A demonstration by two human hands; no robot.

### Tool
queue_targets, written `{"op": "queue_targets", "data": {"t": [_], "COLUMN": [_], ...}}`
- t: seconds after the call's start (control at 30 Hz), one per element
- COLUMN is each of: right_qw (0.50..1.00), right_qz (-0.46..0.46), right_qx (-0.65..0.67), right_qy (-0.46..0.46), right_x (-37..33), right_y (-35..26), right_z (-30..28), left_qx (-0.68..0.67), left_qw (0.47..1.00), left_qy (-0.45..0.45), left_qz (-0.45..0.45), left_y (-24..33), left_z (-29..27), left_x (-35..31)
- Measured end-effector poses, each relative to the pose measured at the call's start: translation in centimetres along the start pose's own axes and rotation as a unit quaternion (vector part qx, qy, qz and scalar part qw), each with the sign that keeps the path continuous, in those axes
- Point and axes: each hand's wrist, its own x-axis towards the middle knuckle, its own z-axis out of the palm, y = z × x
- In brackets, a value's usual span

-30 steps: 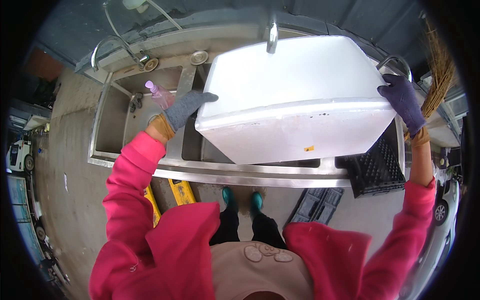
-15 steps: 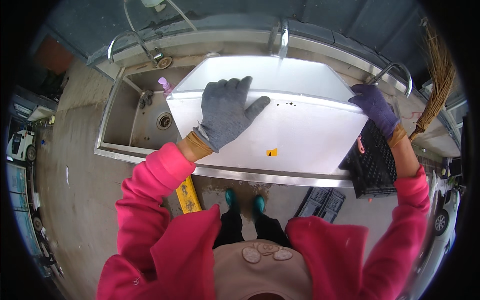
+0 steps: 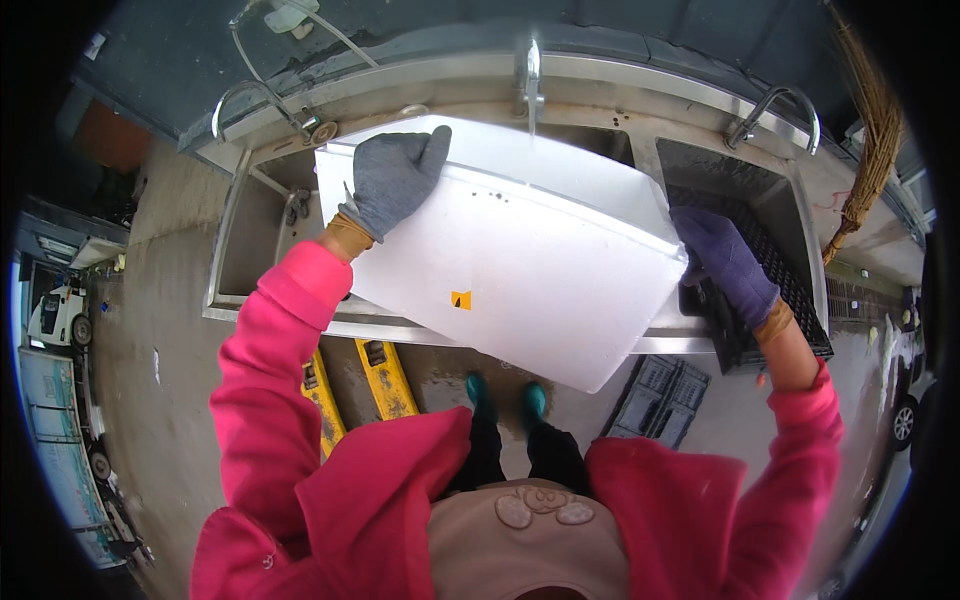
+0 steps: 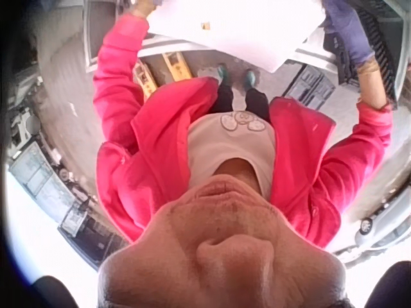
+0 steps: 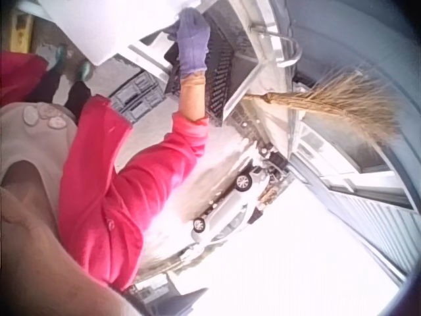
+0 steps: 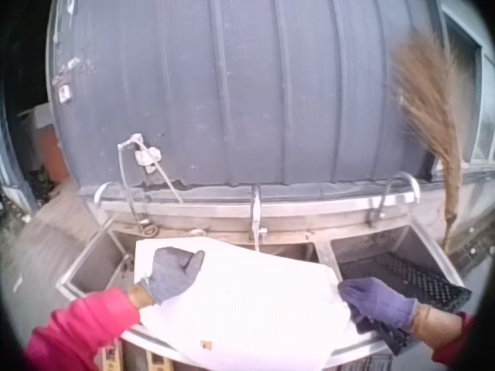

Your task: The person transfers white cylindrical vegetables from a white plastic container into a metal bowl in a sink, then rinses them under running water. The person repeatedly moves the vegetables between containers and rinses them, then empties the water from the container.

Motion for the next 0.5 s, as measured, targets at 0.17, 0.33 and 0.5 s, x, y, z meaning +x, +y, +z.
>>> {"op": "queue_targets", "data": {"t": [0.17, 0.33, 0.5], "right_qw": [0.998, 0.998, 0.951], "right_qz": [0.0, -0.058, -0.229], "right_qx": [0.05, 0.035, -0.199], "right_qy": [0.043, 0.014, 0.055], "right_x": [-0.2, 1.1, 6.9], "right_y": [2.5, 5.3, 8.0], "right_z": [0.6, 0.7, 0.0], "left_qx": [0.034, 0.069, 0.084], "left_qw": [0.994, 0.992, 0.983], "left_qy": [0.05, 0.025, 0.04], "left_qz": [0.088, 0.101, 0.155], "left_y": [1.7, 2.1, 1.3], "left_z": [-0.7, -1.9, -2.7], "left_x": [1.1, 2.3, 3.0]}}
